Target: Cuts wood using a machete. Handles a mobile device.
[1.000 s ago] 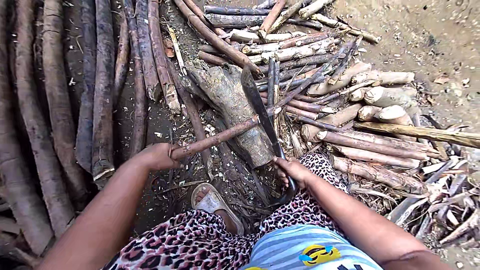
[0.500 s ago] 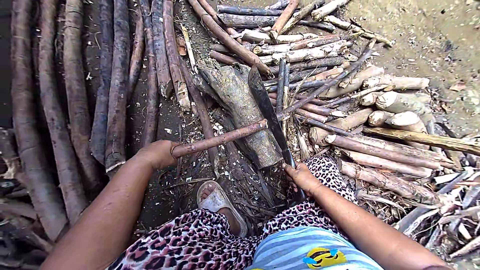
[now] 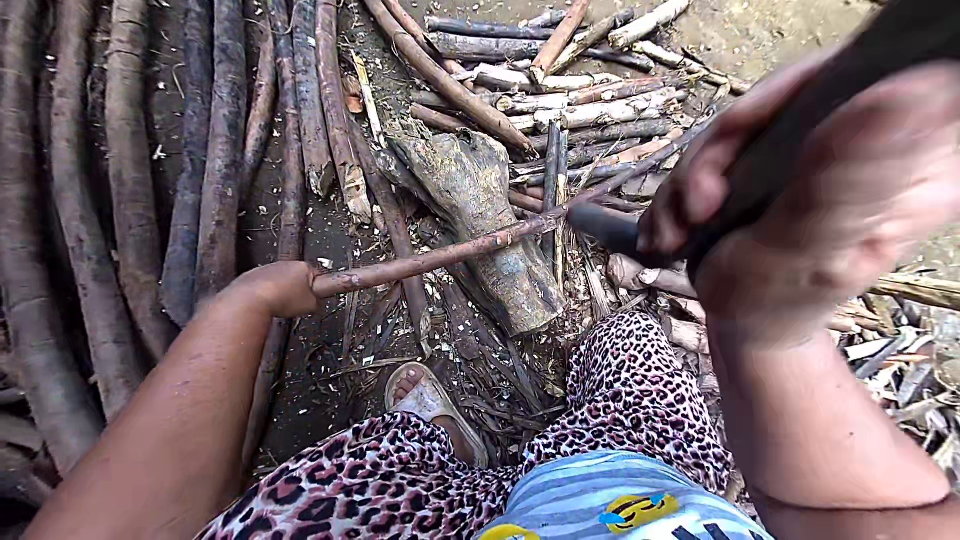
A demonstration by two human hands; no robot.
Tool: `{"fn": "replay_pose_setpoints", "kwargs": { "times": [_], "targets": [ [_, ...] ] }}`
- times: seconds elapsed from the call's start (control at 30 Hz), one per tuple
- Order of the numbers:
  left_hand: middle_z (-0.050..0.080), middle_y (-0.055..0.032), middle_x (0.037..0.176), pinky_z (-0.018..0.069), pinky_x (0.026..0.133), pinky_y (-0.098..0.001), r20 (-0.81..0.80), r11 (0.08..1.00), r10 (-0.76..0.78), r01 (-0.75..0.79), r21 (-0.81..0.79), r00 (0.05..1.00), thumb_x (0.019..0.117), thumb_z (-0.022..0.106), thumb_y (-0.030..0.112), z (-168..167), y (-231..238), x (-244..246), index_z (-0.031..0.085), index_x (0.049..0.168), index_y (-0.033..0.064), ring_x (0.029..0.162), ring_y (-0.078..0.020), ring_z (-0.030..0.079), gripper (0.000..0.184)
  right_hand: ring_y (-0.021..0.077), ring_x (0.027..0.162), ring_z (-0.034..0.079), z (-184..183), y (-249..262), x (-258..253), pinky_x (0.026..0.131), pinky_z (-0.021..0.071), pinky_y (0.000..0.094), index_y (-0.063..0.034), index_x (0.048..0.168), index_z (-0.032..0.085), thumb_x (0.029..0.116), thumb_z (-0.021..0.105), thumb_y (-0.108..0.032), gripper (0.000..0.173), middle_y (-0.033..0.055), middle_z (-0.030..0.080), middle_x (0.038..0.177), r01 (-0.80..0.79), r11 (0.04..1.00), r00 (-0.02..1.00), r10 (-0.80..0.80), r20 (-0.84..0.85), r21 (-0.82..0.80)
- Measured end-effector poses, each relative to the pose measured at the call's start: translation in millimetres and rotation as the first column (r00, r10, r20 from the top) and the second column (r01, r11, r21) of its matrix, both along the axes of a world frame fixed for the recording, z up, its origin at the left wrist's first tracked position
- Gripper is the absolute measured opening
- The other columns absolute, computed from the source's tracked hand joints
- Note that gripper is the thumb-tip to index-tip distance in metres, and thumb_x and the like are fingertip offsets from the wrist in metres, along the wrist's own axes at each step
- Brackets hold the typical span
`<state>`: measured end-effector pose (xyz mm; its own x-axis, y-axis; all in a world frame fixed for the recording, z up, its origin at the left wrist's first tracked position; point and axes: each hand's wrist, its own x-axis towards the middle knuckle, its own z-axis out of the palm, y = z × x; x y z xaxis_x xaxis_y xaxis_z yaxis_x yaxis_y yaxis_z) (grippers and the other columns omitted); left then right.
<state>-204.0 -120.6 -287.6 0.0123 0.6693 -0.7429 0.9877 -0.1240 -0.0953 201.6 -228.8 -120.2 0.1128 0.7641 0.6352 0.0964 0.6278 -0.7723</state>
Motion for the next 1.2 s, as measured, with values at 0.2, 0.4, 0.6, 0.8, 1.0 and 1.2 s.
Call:
{"fn": "replay_pose_setpoints", "kwargs": {
  "times": [0.2, 0.4, 0.6, 0.8, 1.0, 1.2],
  "targets": [
    [0.071, -0.0231, 0.094, 0.0508, 0.084, -0.0676, 0.025, 0.999, 0.017, -0.016, -0.027, 1.000, 0.0962, 0.074, 0.017, -7.2, -2.4, -1.4, 0.072, 0.098, 0.0011, 0.094, -0.0432, 0.069, 0.016, 0.0155, 0.049, 0.051, -133.0, -28.5, -17.9, 0.046, 0.0494, 0.0353, 0.0014, 0.107, 0.053, 0.1094, 0.041, -0.032, 0.035, 0.0038, 0.050, 0.063, 0.247, 0.877, 0.937, -0.108, 0.331, -0.412],
    [0.071, -0.0239, 0.093, 0.0508, 0.082, -0.0697, -0.022, 0.999, 0.020, -0.019, 0.029, 1.000, 0.0951, 0.076, 0.019, 0.5, -1.6, 8.6, 0.073, 0.095, 0.0034, 0.095, -0.0450, 0.068, 0.016, 0.0216, 0.069, 0.059, -213.1, -50.8, -17.1, 0.069, 0.0529, 0.0391, 0.0018, 0.116, 0.058, 0.1125, 0.041, -0.033, 0.039, 0.0126, 0.057, 0.085, 0.303, 0.066, 0.851, 0.430, 0.301, -0.951],
    [0.071, -0.0272, 0.099, 0.0510, 0.078, -0.0726, -0.021, 0.978, 0.073, -0.068, 0.197, 0.997, 0.0994, 0.070, 0.022, -8.2, -29.8, 14.9, 0.070, 0.098, 0.0039, 0.098, -0.0505, 0.068, 0.018, 0.0049, 0.037, 0.039, -189.9, -61.7, -9.4, 0.036, 0.0387, 0.0198, -0.0114, 0.091, 0.048, 0.1137, 0.022, -0.044, 0.048, -0.0054, 0.038, 0.053, -0.461, -0.130, 0.887, -0.101, -0.450, -0.878],
    [0.071, -0.0267, 0.108, 0.0512, 0.087, -0.0702, -0.028, 0.981, 0.102, -0.096, 0.170, 0.994, 0.0978, 0.070, 0.018, -28.9, -45.6, 21.5, 0.071, 0.104, 0.0038, 0.107, -0.0486, 0.067, 0.015, 0.0087, 0.043, 0.050, -161.7, -58.2, 12.1, 0.043, 0.0494, 0.0234, -0.0005, 0.106, 0.056, 0.1137, 0.039, -0.027, 0.033, 0.0008, 0.051, 0.061, -0.012, 0.196, 0.999, 0.047, -0.003, -0.980],
    [0.071, -0.0277, 0.112, 0.0508, 0.088, -0.0710, -0.017, 0.970, 0.138, -0.131, 0.204, 0.990, 0.0927, 0.074, 0.010, -32.2, -52.1, 26.9, 0.071, 0.107, 0.0026, 0.109, -0.0492, 0.067, 0.017, 0.0031, 0.047, 0.053, -64.3, -29.0, 42.8, 0.045, 0.0517, 0.0227, -0.0125, 0.103, 0.060, 0.1120, 0.035, -0.029, 0.031, -0.0106, 0.056, 0.061, -0.091, 0.881, 0.981, 0.000, -0.192, -0.464],
    [0.071, -0.0277, 0.108, 0.0515, 0.084, -0.0709, -0.022, 0.968, 0.151, -0.143, 0.207, 0.988, 0.0951, 0.072, 0.014, -37.1, -52.0, 24.6, 0.071, 0.103, 0.0033, 0.105, -0.0503, 0.067, 0.014, 0.0118, 0.039, 0.051, -40.9, 6.4, 34.8, 0.038, 0.0521, 0.0318, -0.0130, 0.092, 0.047, 0.1126, 0.012, -0.030, 0.044, -0.0050, 0.048, 0.052, 0.135, 0.979, 0.961, -0.167, -0.220, -0.156]
  ]
}}
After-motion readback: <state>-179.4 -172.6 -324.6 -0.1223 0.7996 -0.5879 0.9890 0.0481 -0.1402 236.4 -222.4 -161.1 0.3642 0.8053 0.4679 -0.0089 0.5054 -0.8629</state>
